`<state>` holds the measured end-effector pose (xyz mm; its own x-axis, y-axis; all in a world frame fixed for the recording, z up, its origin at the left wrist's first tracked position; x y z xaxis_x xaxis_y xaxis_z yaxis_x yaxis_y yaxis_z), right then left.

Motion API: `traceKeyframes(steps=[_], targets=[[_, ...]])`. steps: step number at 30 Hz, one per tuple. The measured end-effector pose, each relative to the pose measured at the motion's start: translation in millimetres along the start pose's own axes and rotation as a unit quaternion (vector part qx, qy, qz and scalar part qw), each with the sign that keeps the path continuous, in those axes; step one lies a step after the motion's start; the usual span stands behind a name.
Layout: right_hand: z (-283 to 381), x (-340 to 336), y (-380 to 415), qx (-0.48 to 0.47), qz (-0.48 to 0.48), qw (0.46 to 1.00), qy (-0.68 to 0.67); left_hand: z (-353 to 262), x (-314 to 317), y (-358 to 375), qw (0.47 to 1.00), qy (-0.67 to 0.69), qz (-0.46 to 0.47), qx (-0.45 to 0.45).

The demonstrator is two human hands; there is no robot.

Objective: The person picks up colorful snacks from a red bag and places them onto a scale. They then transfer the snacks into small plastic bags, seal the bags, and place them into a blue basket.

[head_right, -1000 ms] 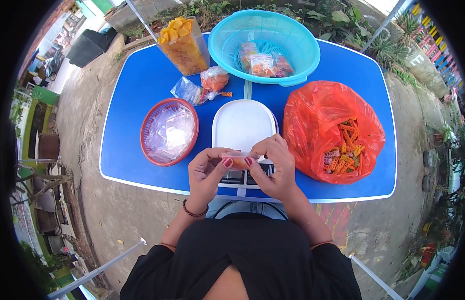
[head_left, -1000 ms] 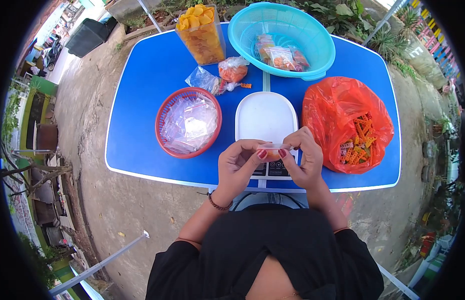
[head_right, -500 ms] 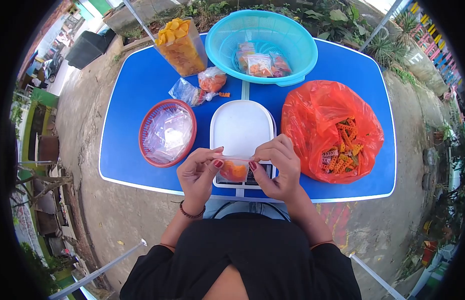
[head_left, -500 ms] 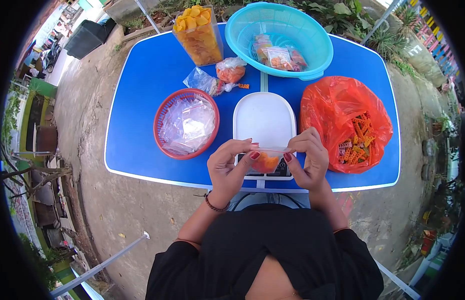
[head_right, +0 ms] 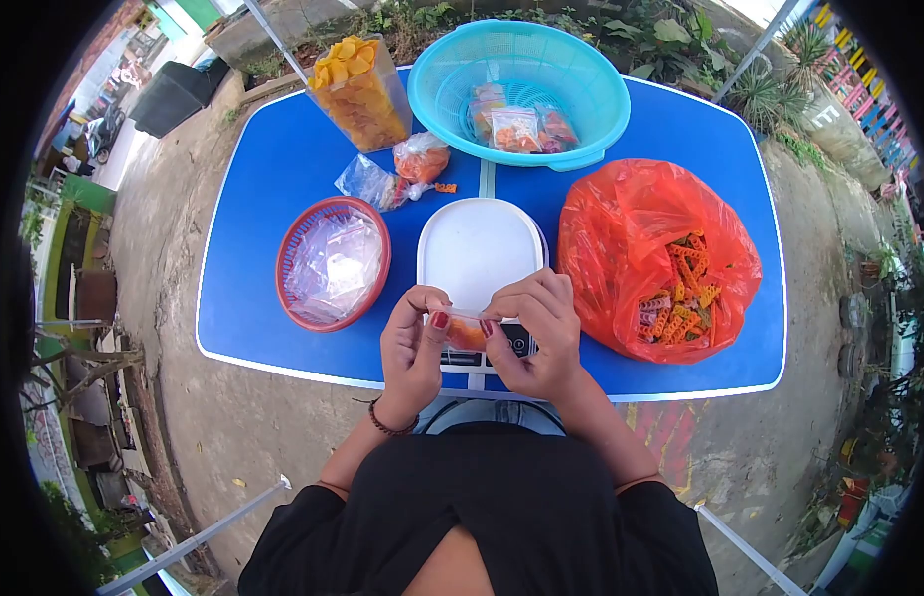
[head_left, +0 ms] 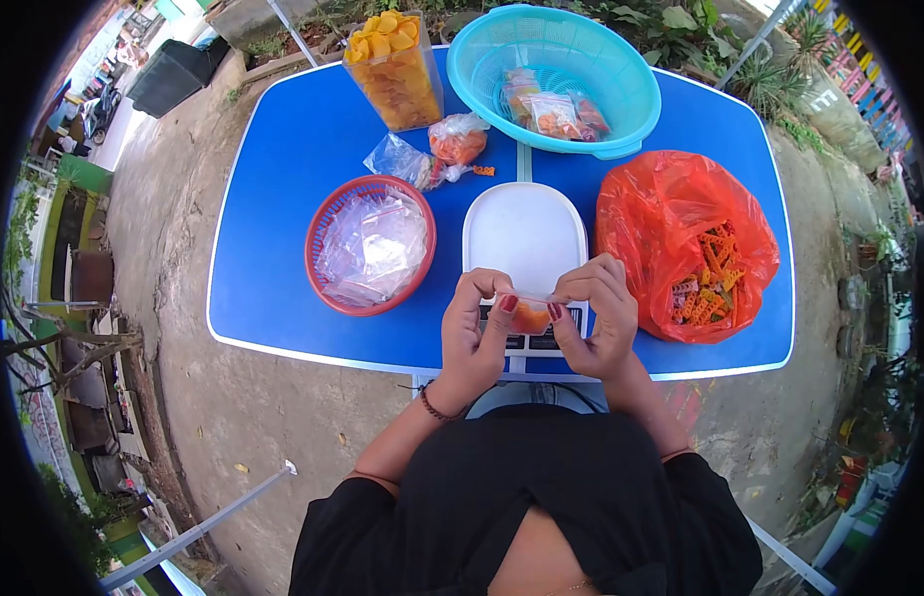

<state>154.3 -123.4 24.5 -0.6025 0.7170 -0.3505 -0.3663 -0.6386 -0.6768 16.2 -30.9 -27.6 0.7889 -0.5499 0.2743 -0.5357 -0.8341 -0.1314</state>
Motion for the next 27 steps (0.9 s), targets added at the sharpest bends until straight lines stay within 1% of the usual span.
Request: traceKeyframes(steps=[3,5,11,12,14,18,21,23,26,27], targets=[[3.6,0.4,-2.4,-0.014,0.02,0.999,0.034,-14.6,2.4,-4.4,0.977,-0.177,0.039,0.11],[2.5,2.2,0.3,-0.017,0.016,0.999,0.036,-20.5,3.7,-5.8,0.963,-0.22,0.057,0.145],[16.9,-4.1,-10.0,-0.105,0.054,0.986,0.119,-45.2,8.1,-13.4,0.909,-0.333,0.116,0.22],[17.3,-3.9,-10.6,-0.095,0.061,0.986,0.12,-47.6,9.2,-13.5,0.901,-0.348,0.121,0.23],[17.9,-2.6,-10.5,-0.075,0.076,0.987,0.121,-48.8,12.0,-13.5,0.891,-0.36,0.111,0.254],[15.1,-2.4,-9.0,-0.049,0.067,0.991,0.1,-54.1,14.6,-10.2,0.867,-0.388,0.085,0.3],[11.7,-3.7,-10.9,-0.033,0.063,0.993,0.092,-54.6,7.3,-11.1,0.876,-0.371,0.061,0.303],[5.3,-4.4,-9.1,-0.014,0.071,0.994,0.084,-54.0,5.1,-12.2,0.875,-0.373,0.068,0.301],[3.2,-6.6,-7.5,-0.02,0.101,0.988,0.111,-52.9,2.4,-12.6,0.872,-0.378,0.075,0.303],[2.3,-7.6,-8.1,-0.013,0.105,0.99,0.098,-52.8,2.0,-12.9,0.87,-0.379,0.078,0.305]])
Point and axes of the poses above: each hand's wrist, its own y-axis away from the middle knuckle, its own x-axis out of the palm, z = x × y, the point moved 5 cm from there along -y, towards the middle knuckle, and after that the axes turned 4 degrees about -z, right-handed, at the moved point
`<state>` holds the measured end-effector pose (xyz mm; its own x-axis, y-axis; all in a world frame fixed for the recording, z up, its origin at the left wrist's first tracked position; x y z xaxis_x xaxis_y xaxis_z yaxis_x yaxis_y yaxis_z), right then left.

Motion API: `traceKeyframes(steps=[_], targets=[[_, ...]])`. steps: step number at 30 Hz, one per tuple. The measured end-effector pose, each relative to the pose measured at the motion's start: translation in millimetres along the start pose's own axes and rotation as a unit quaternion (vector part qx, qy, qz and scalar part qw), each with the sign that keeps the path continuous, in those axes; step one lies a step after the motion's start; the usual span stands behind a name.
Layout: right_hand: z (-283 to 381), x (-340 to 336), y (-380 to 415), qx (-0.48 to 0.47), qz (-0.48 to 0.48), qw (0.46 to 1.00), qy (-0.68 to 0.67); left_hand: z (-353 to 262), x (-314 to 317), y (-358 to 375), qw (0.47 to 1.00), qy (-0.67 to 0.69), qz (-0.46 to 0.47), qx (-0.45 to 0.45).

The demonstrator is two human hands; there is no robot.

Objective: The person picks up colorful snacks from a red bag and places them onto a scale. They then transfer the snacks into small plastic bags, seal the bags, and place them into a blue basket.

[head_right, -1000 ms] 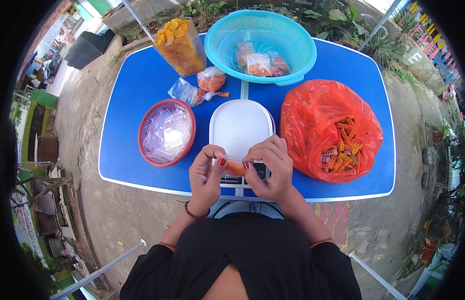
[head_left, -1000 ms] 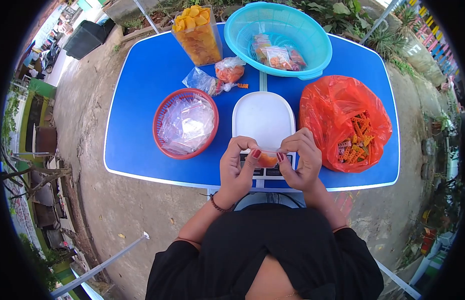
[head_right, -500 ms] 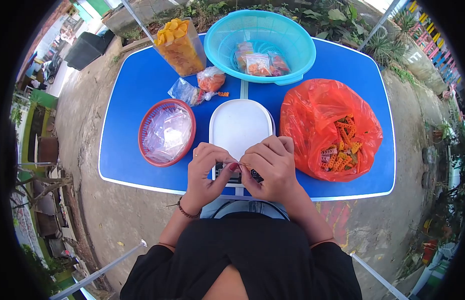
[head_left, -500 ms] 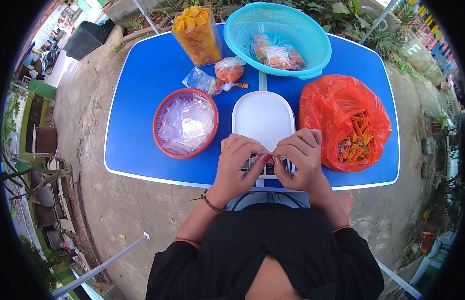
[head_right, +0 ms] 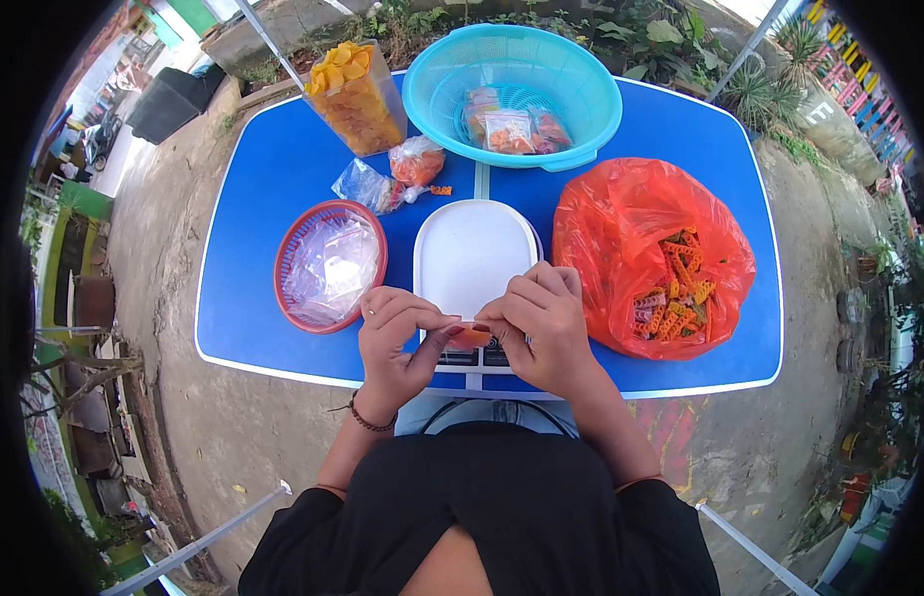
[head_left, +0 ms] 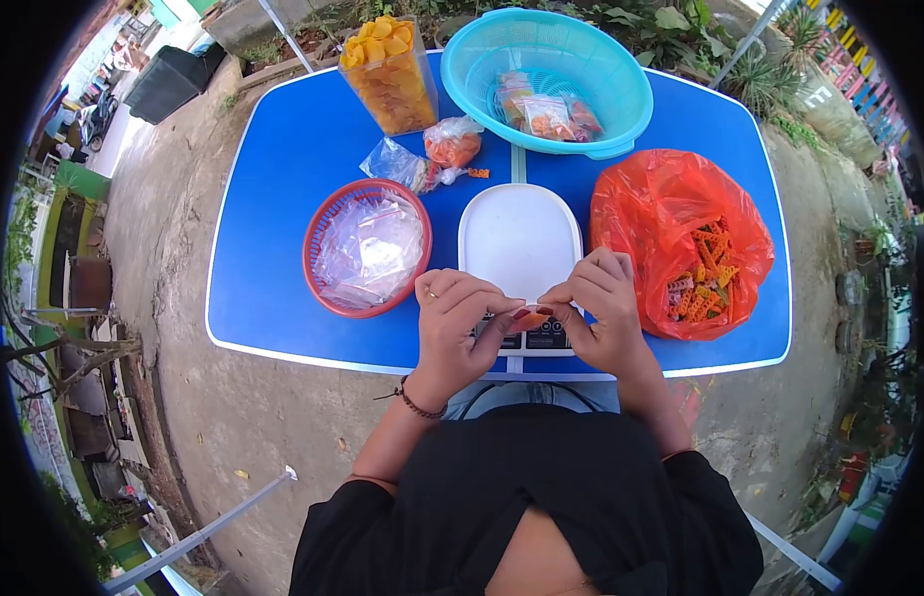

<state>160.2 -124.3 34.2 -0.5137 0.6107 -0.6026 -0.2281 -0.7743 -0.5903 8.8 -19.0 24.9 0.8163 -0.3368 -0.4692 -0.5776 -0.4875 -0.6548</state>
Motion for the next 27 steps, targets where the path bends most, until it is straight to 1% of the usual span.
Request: traceKeyframes(steps=[3,5,8,9,11,12,14,15,17,18,20,21,24,26,27], targets=[[-4.4,-2.3,-0.3,0.023,0.014,0.998,-0.049,4.7,0.3,0.8,0.998,0.029,0.039,-0.033],[-9.8,-2.5,1.7,0.047,0.021,0.995,-0.088,17.0,11.0,5.8,0.979,0.148,0.075,-0.115],[-21.6,-0.3,8.5,0.156,0.02,0.971,-0.183,22.6,21.6,13.9,0.914,0.308,0.103,-0.245],[-28.4,0.8,12.9,0.205,-0.013,0.946,-0.251,23.0,24.5,16.8,0.883,0.356,0.108,-0.287],[-43.8,7.7,24.5,0.296,-0.079,0.872,-0.381,31.8,28.4,24.4,0.88,0.337,0.149,-0.299],[-47.2,9.2,27.0,0.298,-0.089,0.87,-0.383,34.7,30.2,27.1,0.879,0.326,0.17,-0.305],[-52.4,11.2,30.9,0.302,-0.109,0.864,-0.388,36.9,32.0,29.7,0.846,0.379,0.116,-0.358],[-50.1,14.3,33.2,0.306,-0.11,0.852,-0.411,37.2,33.7,31.3,0.826,0.403,0.088,-0.384],[-40.3,22.1,39.1,0.312,-0.114,0.826,-0.455,37.2,39.8,33.4,0.812,0.424,0.05,-0.398],[-36.7,24.5,40.7,0.316,-0.098,0.828,-0.453,37.0,42.4,34.1,0.804,0.435,0.031,-0.405],[-31.5,27.2,43.6,0.325,-0.065,0.83,-0.449,33.0,46.5,34.1,0.798,0.451,0.035,-0.397],[-33.9,29.0,47.3,0.318,-0.072,0.833,-0.448,31.1,48.2,34.1,0.796,0.459,0.038,-0.393],[-43.2,29.4,53.1,0.293,-0.114,0.849,-0.424,33.5,54.7,35.0,0.85,0.417,0.041,-0.321],[-55.9,27.0,54.0,0.257,-0.086,0.912,-0.308,35.1,53.1,30.8,0.885,0.363,0.05,-0.289],[-57.0,24.2,49.1,0.257,-0.085,0.918,-0.289,35.5,52.0,27.5,0.9,0.336,0.053,-0.271]])
Point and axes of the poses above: each hand's wrist, its own y-axis away from the middle knuckle, its own x-axis out of the palm, z = x × y, the point moved 5 cm from there along -y, towards the middle knuckle, and after that the axes turned 4 degrees about -z, right-handed, at the moved point
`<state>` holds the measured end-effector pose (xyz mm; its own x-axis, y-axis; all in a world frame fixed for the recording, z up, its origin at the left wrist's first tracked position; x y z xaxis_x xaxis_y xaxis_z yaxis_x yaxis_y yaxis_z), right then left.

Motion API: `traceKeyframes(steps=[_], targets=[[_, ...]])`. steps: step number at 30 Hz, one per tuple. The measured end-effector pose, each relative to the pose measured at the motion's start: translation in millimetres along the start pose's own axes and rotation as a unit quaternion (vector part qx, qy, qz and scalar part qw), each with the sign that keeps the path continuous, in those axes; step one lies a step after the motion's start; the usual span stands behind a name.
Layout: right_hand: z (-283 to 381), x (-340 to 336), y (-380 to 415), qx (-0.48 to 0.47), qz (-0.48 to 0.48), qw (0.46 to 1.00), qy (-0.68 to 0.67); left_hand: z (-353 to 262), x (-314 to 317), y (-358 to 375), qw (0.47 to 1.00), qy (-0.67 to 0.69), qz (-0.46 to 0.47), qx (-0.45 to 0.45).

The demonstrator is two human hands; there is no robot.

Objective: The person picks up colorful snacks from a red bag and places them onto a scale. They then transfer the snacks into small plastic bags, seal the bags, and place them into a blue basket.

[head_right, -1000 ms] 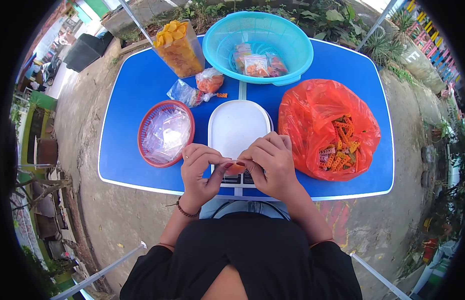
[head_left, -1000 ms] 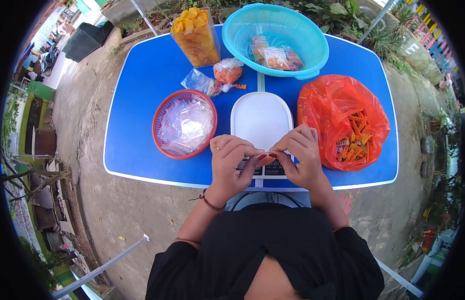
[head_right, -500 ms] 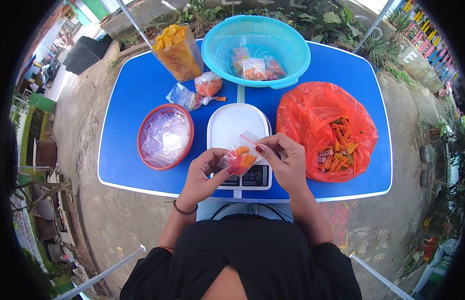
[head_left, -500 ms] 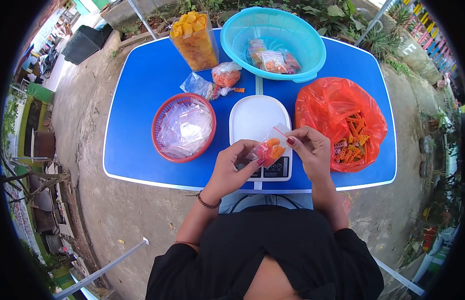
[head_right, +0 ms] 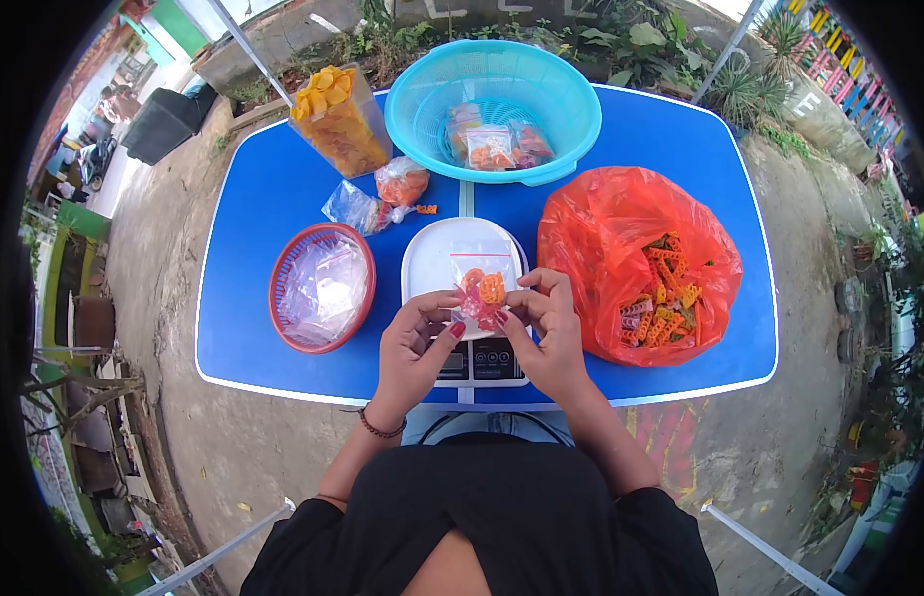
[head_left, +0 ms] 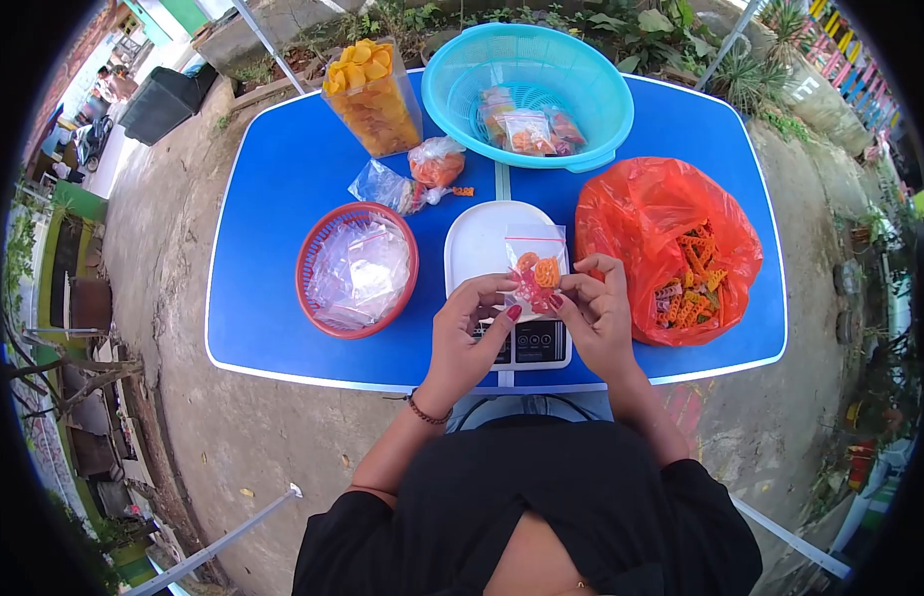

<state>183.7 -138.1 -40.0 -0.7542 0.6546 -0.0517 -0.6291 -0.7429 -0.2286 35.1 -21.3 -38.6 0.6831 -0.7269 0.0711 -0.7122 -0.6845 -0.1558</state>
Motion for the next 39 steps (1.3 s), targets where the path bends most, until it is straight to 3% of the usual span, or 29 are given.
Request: traceKeyframes(steps=[3,6,9,10,13,16,19,21,26,29,33,34,37,39], targets=[[14.0,0.8,-14.0,0.033,-0.027,0.999,-0.033,-5.9,0.4,-10.7,0.997,-0.078,0.005,0.019],[12.0,0.8,-33.6,-0.017,-0.044,0.999,0.001,-14.3,4.7,-28.0,0.995,-0.102,-0.002,-0.004],[13.9,-5.3,-60.4,-0.078,-0.06,0.992,0.083,-32.5,16.1,-53.4,0.954,-0.274,0.059,0.104],[15.4,-5.8,-71.3,-0.071,-0.049,0.994,0.067,-30.4,19.5,-65.1,0.964,-0.243,0.06,0.094],[3.9,-14.1,-111.1,-0.071,-0.128,0.989,0.011,-36.4,30.2,-103.4,0.928,-0.333,0.052,0.157],[-3.6,-18.8,-138.4,-0.016,-0.095,0.991,0.091,-29.0,37.8,-143.0,0.899,-0.397,0.056,0.178],[0.8,-18.7,-139.4,-0.051,-0.111,0.991,0.049,-25.7,43.2,-152.3,0.86,-0.483,0.039,0.16],[13.8,-22.9,-128.4,-0.074,-0.095,0.984,0.128,-34.1,47.5,-144.2,0.844,-0.507,0.013,0.172],[45.5,-36.9,-82.1,-0.169,-0.107,0.968,0.152,-48.9,66.9,-110.2,0.879,-0.424,0.063,0.211],[58.5,-60.8,-47.9,-0.154,-0.12,0.957,0.216,-54.6,95.5,-82.9,0.869,-0.425,0.113,0.229],[56.2,-101.4,-15.5,-0.162,-0.24,0.915,0.281,-52.7,124.5,-65.1,0.864,-0.378,0.174,0.282],[48.3,-109.7,-7.8,-0.147,-0.253,0.885,0.361,-51.4,129.8,-62.8,0.87,-0.37,0.168,0.281],[32.4,-99.5,6.5,-0.098,-0.207,0.821,0.523,-39.1,141.2,-67.5,0.893,-0.319,0.208,0.242],[19.9,-88.2,13.4,-0.122,-0.156,0.828,0.525,-41.7,150.1,-68.9,0.891,-0.296,0.227,0.258]])
Point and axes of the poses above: each hand's wrist, its own y-axis away from the middle knuckle, its own x-axis out of the palm, z = x × y, the point moved 5 cm from there along -y, towards the middle knuckle, and after that the axes turned 4 degrees about -z, right-handed, at the moved point
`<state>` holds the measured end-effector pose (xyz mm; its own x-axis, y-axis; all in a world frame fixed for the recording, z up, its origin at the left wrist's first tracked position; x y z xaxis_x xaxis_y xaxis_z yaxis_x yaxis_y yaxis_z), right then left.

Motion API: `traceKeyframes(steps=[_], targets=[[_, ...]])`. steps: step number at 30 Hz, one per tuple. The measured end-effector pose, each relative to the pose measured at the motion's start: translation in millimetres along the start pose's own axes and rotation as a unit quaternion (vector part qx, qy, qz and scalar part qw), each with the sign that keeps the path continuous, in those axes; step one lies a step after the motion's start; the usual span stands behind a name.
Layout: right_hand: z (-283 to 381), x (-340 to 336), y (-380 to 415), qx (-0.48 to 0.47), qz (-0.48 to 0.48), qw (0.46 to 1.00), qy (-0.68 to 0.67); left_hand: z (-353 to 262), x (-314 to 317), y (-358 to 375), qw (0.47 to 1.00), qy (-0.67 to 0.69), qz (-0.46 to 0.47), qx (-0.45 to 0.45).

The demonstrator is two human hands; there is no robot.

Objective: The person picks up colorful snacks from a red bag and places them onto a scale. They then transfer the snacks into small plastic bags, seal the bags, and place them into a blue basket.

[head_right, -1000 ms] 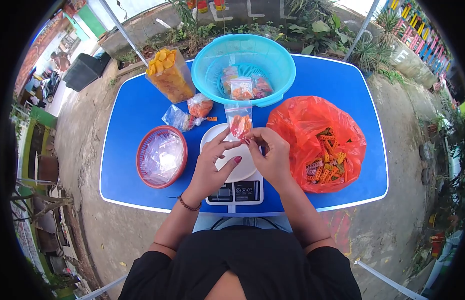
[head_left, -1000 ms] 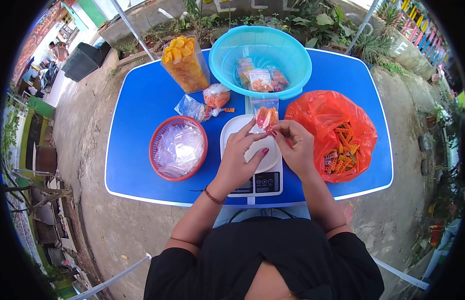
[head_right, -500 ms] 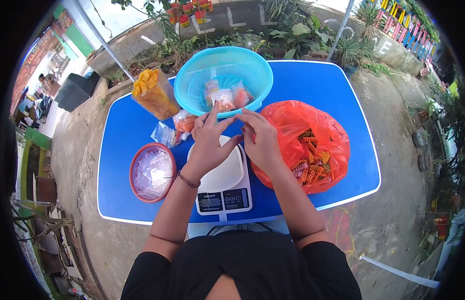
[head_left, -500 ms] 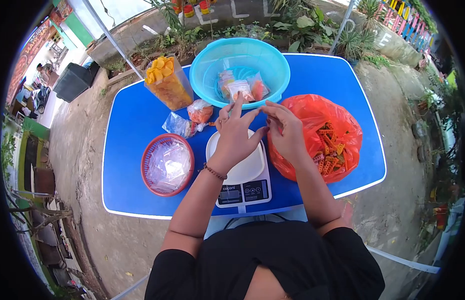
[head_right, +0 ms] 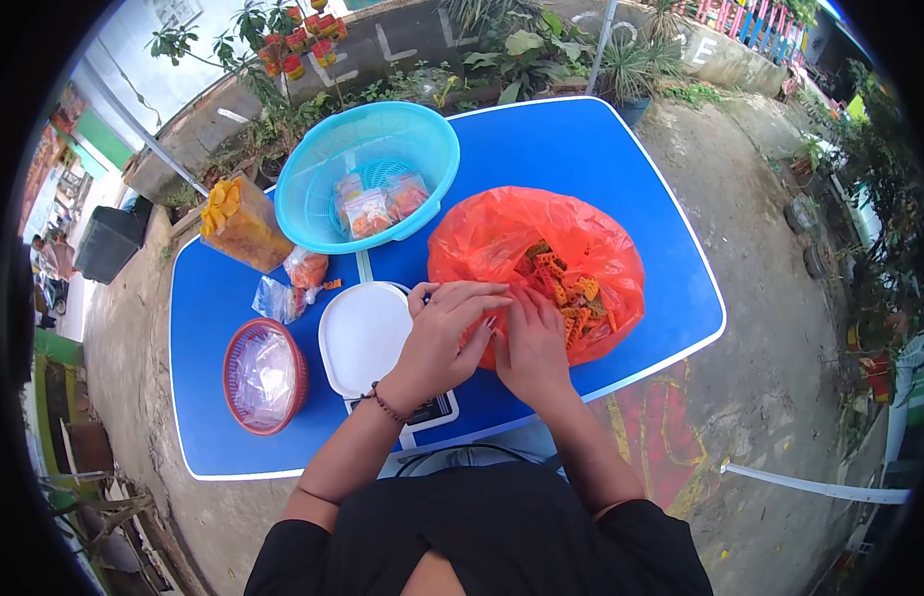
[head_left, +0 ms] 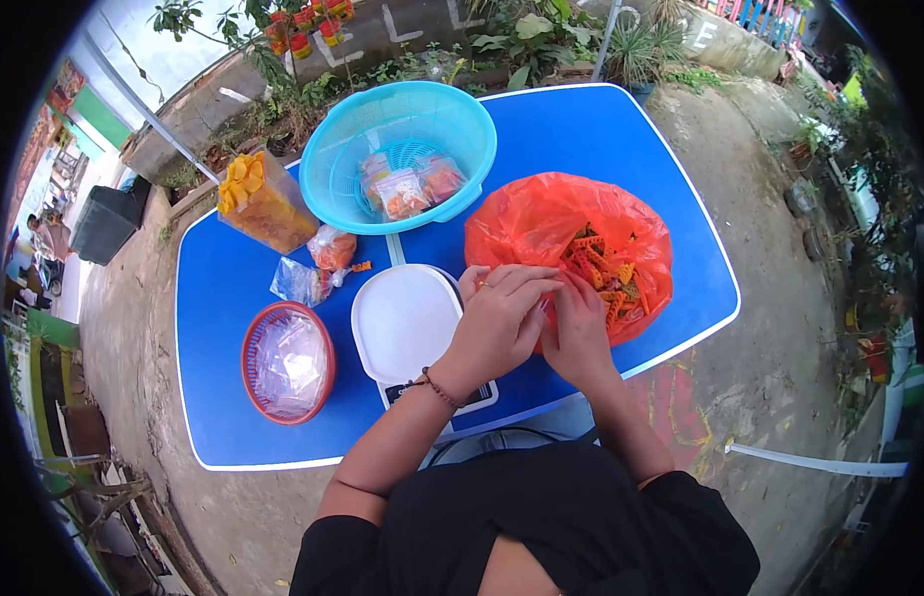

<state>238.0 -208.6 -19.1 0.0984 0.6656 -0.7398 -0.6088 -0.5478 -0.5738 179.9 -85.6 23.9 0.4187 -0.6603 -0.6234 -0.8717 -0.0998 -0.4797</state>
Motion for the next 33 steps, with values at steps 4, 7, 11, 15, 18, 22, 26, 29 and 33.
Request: traceKeyframes(steps=[4,7,11,15,18,22,26,29,33], targets=[[5.1,14.1,5.5,0.044,0.168,0.938,-0.299,5.5,25.3,-9.3,0.998,0.056,0.035,-0.003],[4.6,10.6,12.4,0.016,0.128,0.945,-0.299,26.1,38.6,-12.6,0.992,-0.015,0.112,-0.058],[-12.0,-4.0,5.4,0.068,0.122,0.93,-0.341,32.3,23.7,-19.1,0.977,-0.204,0.048,-0.046],[-45.2,-34.6,-34.9,0.022,0.009,0.981,-0.192,39.7,17.9,-27.1,0.933,-0.351,0.066,-0.034],[-62.3,-39.4,-60.6,0.026,-0.005,0.99,-0.138,38.3,17.1,-31.2,0.921,-0.369,0.12,-0.044],[-75.8,-30.7,-79.7,-0.046,-0.04,0.997,-0.039,36.0,14.1,-30.1,0.905,-0.422,0.045,0.013],[-76.5,-24.5,-87.0,-0.042,-0.043,0.998,-0.006,44.9,10.5,-35.0,0.893,-0.447,0.049,0.004],[-72.7,-9.2,-85.3,0.007,0.058,0.993,-0.103,48.2,6.9,-43.2,0.897,-0.434,0.077,-0.028],[-61.9,16.2,-64.5,-0.046,0.071,0.995,-0.046,50.2,6.6,-51.1,0.906,-0.412,0.094,-0.033]])
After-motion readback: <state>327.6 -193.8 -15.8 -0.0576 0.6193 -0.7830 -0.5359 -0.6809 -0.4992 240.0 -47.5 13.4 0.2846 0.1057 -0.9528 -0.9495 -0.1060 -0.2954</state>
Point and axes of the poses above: each hand's wrist, its own y-axis away from the middle knuckle, its own x-axis out of the palm, z = x × y, the point moved 5 cm from there along -y, towards the middle knuckle, and after that the axes turned 4 degrees about -z, right-handed, at the moved point
